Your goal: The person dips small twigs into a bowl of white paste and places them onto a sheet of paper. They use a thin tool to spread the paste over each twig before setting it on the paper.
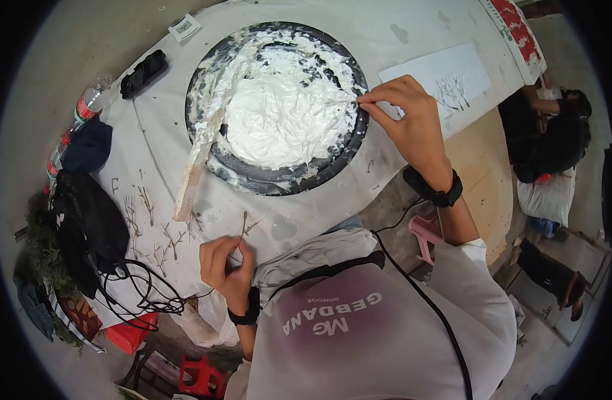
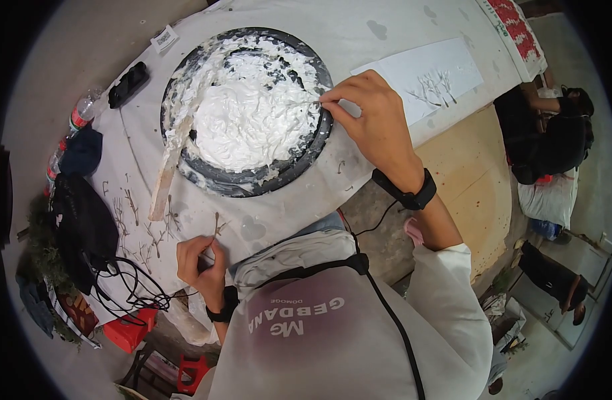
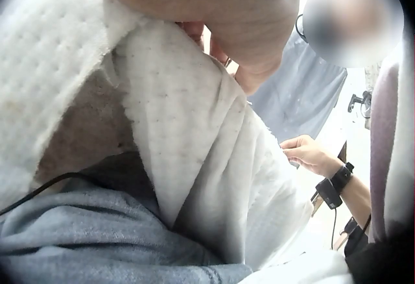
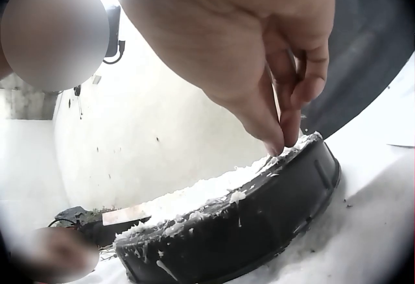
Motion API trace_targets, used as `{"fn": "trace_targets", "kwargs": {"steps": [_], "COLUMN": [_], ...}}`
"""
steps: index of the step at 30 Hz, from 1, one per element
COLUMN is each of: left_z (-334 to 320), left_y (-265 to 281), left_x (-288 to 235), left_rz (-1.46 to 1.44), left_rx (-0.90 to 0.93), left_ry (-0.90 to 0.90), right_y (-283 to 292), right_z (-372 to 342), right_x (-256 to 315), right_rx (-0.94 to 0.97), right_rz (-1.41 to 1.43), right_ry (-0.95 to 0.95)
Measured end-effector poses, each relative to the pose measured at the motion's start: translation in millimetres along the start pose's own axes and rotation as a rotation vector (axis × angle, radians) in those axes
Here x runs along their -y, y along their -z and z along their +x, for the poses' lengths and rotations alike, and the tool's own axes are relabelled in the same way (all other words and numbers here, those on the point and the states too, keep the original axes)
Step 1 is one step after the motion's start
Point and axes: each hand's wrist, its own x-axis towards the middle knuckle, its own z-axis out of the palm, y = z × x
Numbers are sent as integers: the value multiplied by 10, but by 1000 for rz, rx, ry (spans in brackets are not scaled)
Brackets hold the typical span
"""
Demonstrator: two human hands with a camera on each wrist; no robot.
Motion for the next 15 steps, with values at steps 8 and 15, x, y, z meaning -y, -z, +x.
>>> {"fn": "trace_targets", "kwargs": {"steps": [8,15], "left_z": [-1,1], "left_y": [6,10], "left_x": [-8,-16], "left_rz": [3,6], "left_rx": [-3,9], "left_ry": [6,4], "right_y": [59,71], "right_z": [19,-53], "right_x": [16,-113], "right_rx": [-45,-29], "right_rz": [98,342], "right_ry": [-65,-292]}}
